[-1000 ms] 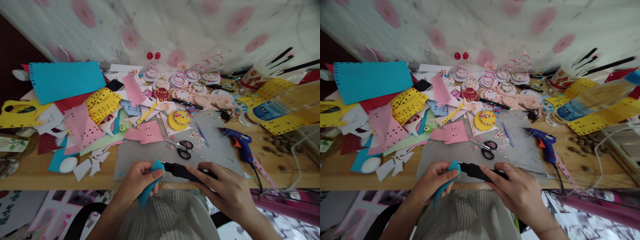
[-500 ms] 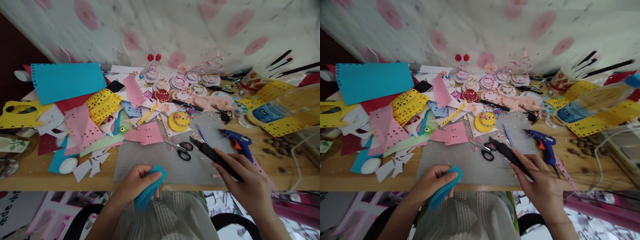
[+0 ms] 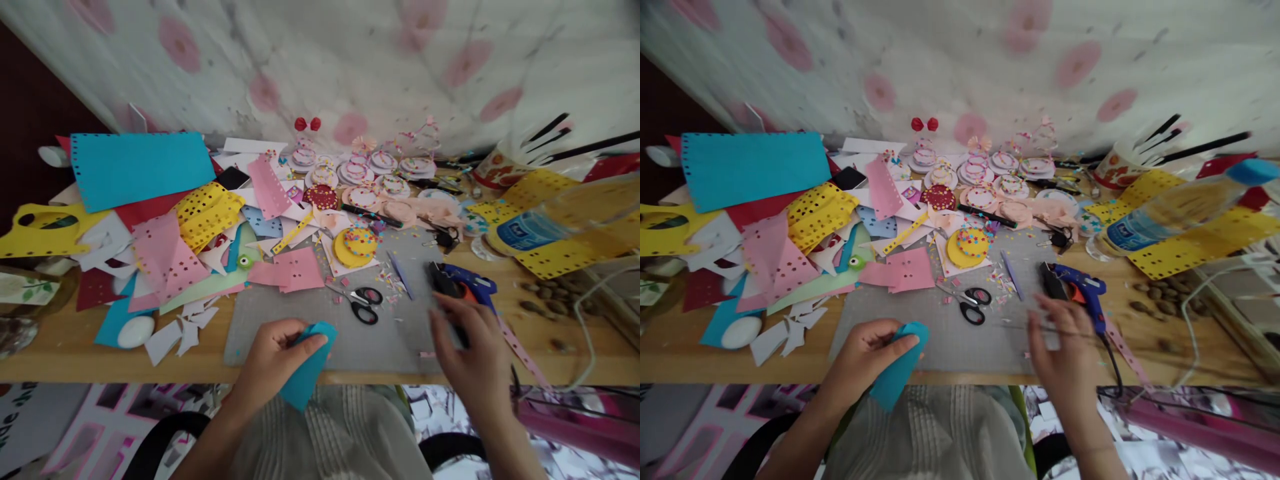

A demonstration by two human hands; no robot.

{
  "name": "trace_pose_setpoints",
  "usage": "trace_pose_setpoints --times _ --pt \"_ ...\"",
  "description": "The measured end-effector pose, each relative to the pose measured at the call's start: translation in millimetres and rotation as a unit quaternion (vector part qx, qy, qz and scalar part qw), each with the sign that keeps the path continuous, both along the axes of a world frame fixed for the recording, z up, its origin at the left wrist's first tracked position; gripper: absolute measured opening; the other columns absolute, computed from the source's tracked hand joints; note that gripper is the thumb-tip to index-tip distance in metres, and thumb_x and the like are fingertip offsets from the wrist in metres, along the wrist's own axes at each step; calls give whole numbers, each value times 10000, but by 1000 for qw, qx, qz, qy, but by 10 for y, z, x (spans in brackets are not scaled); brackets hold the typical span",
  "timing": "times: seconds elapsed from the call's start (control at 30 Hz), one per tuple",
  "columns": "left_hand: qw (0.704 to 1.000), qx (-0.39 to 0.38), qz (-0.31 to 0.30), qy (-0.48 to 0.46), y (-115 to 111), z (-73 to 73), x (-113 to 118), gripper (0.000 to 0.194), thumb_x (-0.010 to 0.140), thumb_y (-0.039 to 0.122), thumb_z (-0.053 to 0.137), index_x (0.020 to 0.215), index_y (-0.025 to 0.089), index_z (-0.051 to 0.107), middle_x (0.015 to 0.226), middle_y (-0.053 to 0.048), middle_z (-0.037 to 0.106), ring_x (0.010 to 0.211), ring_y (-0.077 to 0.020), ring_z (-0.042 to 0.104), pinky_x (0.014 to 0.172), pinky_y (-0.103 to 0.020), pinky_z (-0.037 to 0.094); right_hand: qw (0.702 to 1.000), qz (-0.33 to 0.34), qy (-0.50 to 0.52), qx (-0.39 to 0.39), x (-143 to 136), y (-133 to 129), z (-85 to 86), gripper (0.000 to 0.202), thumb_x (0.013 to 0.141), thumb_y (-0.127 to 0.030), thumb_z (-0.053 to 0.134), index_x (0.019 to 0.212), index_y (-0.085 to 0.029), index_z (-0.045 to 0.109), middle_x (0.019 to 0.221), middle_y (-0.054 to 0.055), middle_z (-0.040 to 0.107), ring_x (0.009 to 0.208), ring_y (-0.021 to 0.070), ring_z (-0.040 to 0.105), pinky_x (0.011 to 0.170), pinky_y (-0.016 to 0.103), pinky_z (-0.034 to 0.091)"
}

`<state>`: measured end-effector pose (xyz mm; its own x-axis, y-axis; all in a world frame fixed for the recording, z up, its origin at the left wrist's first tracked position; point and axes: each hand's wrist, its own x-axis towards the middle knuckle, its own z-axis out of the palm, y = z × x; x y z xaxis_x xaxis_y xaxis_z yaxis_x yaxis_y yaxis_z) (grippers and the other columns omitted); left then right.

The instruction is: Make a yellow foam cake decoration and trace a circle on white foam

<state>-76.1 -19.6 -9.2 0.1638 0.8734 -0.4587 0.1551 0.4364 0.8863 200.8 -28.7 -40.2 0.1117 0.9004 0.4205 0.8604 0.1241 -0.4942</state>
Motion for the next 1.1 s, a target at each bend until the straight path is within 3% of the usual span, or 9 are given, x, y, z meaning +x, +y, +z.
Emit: trace_pose_setpoints --times 0.07,0.13,0.27,0.4,0.5,0.67,0.8,0.93,1.1 --pt "997 54 0 50 -22 4 63 306 711 410 730 566 163 626 514 23 544 518 -110 490 473 -196 349 975 114 172 -88 -359 -55 125 242 923 -327 525 1119 -202 593 927 75 621 779 170 588 713 316 506" --pt "990 104 -24 96 -43 13 97 292 717 393 740 561 167 639 503 31 523 513 -104 468 479 -197 337 906 217 306 -197 -678 -84 198 271 917 -375 530 1112 -194 577 919 69 640 780 157 613 684 269 520" --pt "960 203 -96 169 -51 41 -3 224 794 375 700 663 195 721 594 7 644 571 -128 564 549 -207 411 827 227 426 -288 -949 -13 220 277 877 -454 572 785 -194 549 726 10 587 665 130 566 603 235 486" --pt "922 314 -138 179 -28 69 -208 204 907 227 570 1033 229 731 869 -26 750 760 -146 674 702 -212 489 779 217 488 -328 -889 121 209 299 861 -488 583 800 -206 504 715 -9 554 679 131 548 640 255 485" --pt "865 428 -142 220 -22 105 -308 250 910 128 540 1080 221 698 922 -30 745 845 -146 672 797 -231 492 753 226 510 -350 -881 191 231 299 845 -493 604 847 -214 494 704 -28 521 661 123 535 629 250 483" --pt "789 524 -146 287 -16 144 -491 293 904 63 516 1133 196 642 1015 -54 711 968 -167 629 894 -292 471 776 241 464 -353 -944 288 219 303 850 -491 591 938 -215 502 705 -34 507 596 104 484 525 208 415" --pt "724 537 -201 382 -61 -49 -594 288 922 83 454 1122 157 648 1153 -96 680 1139 -231 571 1029 -406 392 840 254 349 -329 -972 307 28 238 885 -411 548 994 -202 517 693 -27 509 600 121 500 525 223 414" --pt "733 456 -272 425 -233 -381 -437 493 907 148 426 1399 113 435 1477 -110 439 1381 -250 358 1137 -441 282 890 252 200 -322 -1012 268 -181 182 883 -299 532 1030 -192 542 739 -7 573 632 138 556 592 250 438" --pt "751 408 -263 448 -390 -598 -229 662 914 395 468 1475 89 297 1533 -115 338 1411 -261 310 1146 -433 251 889 254 157 -347 -986 242 -233 199 880 -240 509 1076 -203 524 781 8 602 687 162 599 645 269 466"
